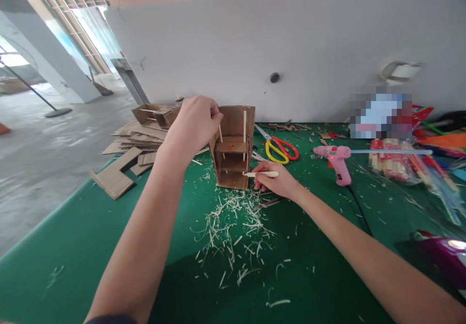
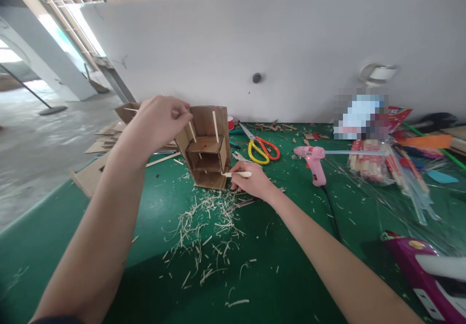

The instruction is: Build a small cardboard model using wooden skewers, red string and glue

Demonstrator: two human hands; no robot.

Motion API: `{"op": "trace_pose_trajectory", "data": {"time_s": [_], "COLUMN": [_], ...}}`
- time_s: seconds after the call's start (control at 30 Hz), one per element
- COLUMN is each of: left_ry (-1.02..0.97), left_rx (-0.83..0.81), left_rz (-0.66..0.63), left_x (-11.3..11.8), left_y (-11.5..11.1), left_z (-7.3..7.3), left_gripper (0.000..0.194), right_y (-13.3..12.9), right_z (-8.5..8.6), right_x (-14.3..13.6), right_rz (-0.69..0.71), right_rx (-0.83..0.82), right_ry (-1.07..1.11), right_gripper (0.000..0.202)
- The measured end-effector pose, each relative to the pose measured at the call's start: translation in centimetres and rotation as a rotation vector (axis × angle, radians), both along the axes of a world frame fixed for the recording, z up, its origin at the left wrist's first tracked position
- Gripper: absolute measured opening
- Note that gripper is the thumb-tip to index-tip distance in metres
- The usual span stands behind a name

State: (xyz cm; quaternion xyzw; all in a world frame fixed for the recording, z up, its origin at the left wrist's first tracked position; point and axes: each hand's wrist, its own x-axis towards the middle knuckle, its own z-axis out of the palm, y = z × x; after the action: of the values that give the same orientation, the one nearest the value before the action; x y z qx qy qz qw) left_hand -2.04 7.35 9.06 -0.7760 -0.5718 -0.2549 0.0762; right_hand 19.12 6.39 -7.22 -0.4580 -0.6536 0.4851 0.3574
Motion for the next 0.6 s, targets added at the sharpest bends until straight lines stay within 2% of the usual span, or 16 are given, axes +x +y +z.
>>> {"op": "trace_pose_trajectory", "data": {"time_s": [0.43,0.6], "left_ry": [0.015,-0.002], "left_rx": [-0.025,-0.023], "left_rz": [0.034,0.029], "left_x": [0.21,0.03], "left_y": [-0.13,-0.09], "left_z": [0.19,0.16], "left_gripper": [0.022,0.021], "right_y": [-0.07,-0.05], "right_z": [0.03,0.08], "right_x": [0.09,0.36], "right_rz": [0.018,-0.053], "right_rx": [-0.003,0.014], "right_ry": [-0.022,0.112], "right_gripper": [0.010,0.005]}}
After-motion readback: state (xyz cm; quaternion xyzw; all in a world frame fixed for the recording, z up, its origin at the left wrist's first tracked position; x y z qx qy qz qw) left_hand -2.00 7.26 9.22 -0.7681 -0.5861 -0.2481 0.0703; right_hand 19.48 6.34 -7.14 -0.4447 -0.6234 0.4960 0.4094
